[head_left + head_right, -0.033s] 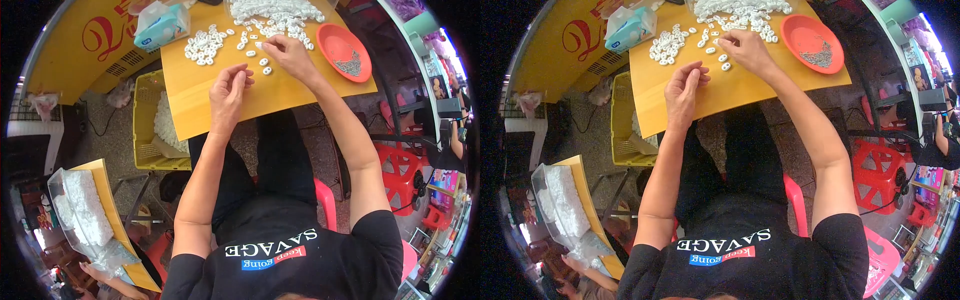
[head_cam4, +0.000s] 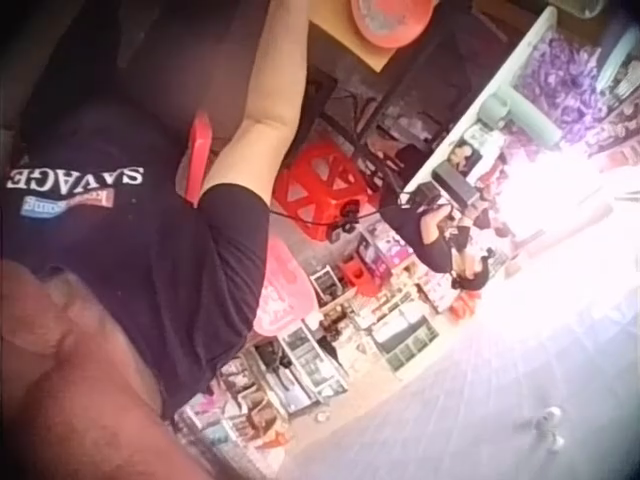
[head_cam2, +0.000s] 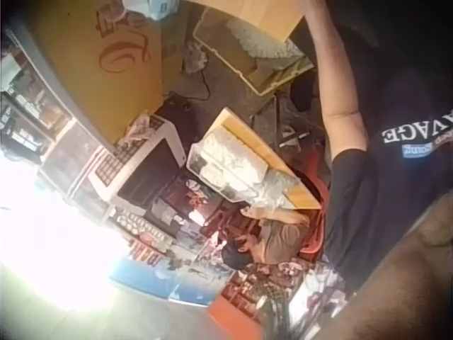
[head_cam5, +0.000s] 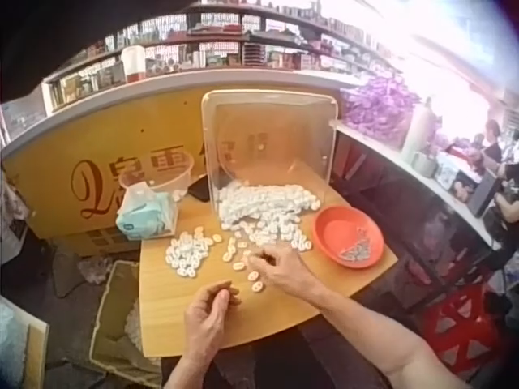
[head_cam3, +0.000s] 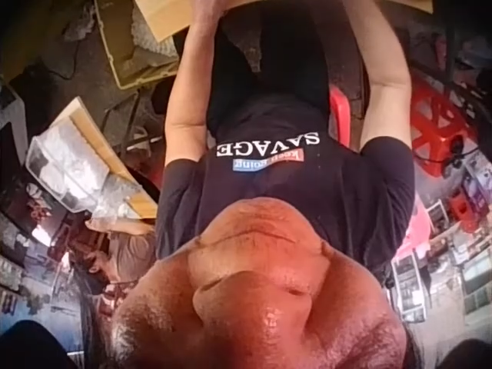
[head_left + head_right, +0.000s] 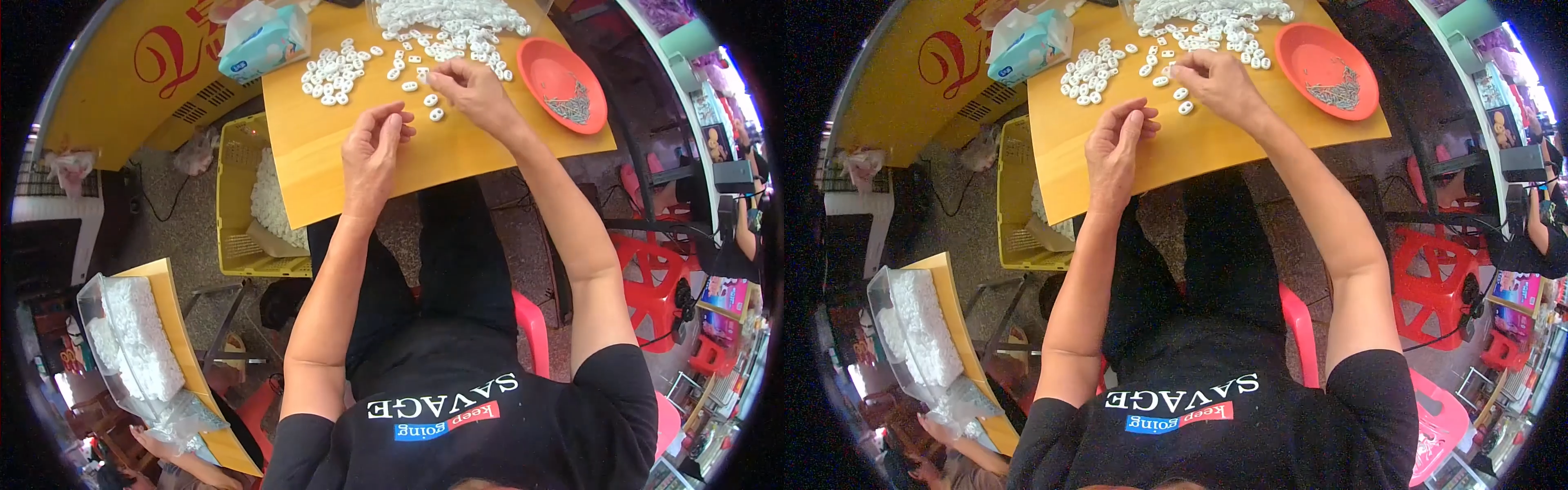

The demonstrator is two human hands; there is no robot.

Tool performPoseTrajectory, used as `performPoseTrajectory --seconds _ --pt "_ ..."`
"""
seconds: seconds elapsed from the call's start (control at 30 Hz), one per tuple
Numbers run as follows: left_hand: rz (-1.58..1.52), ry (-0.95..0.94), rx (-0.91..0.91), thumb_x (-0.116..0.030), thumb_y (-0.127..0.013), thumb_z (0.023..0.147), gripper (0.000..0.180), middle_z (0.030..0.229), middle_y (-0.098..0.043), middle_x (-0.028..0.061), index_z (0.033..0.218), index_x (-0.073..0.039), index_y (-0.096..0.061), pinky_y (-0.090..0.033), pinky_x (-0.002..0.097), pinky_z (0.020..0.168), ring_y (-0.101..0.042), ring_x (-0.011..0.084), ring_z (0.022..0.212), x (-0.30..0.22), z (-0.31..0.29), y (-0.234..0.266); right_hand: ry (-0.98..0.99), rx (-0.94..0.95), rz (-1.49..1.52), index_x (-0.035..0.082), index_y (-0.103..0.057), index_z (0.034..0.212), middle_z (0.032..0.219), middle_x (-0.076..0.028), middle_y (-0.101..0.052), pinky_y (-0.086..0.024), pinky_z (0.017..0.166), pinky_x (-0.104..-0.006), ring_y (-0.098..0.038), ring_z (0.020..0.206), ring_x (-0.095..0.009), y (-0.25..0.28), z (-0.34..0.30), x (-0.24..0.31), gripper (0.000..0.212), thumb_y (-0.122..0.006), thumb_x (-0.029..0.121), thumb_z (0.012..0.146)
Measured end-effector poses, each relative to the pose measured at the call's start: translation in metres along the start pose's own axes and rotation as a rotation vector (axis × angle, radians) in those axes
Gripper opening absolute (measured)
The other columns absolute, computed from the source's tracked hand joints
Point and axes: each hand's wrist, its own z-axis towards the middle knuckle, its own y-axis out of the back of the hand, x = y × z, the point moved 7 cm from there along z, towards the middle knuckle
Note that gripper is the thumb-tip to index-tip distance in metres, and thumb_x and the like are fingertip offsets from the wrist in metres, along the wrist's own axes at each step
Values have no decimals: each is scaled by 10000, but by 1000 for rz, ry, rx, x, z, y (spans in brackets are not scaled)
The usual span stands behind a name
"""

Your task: Manually inserting small metal rings into white oval plastic components at an assembly station.

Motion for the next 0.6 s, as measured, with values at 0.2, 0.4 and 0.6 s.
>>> performPoseTrajectory --seconds 0.2,0.4,0.6 --pt "-57 12 18 -119 -575 957 188 928 -656 64 1071 28 -605 -499 239 737 -609 109 792 2 3 -2 -238 209 431 40 -681 961 732 50 -574 -383 547 -180 -484 630 -20 -19 -37 30 230 -641 262 917" --pt "-124 55 43 -110 -609 940 160 929 -646 52 1035 19 -598 -477 231 744 -597 102 798 7 -1 5 -55 109 382 6 -670 920 726 26 -603 -417 579 -212 -515 667 -32 -24 -42 40 167 -648 172 904" --pt "-220 73 81 -84 -581 949 125 959 -661 123 1020 16 -558 -500 250 748 -622 135 800 6 -2 6 135 27 80 3 -681 949 782 -61 -665 -480 638 -254 -599 698 -109 21 -46 41 184 -662 174 882"
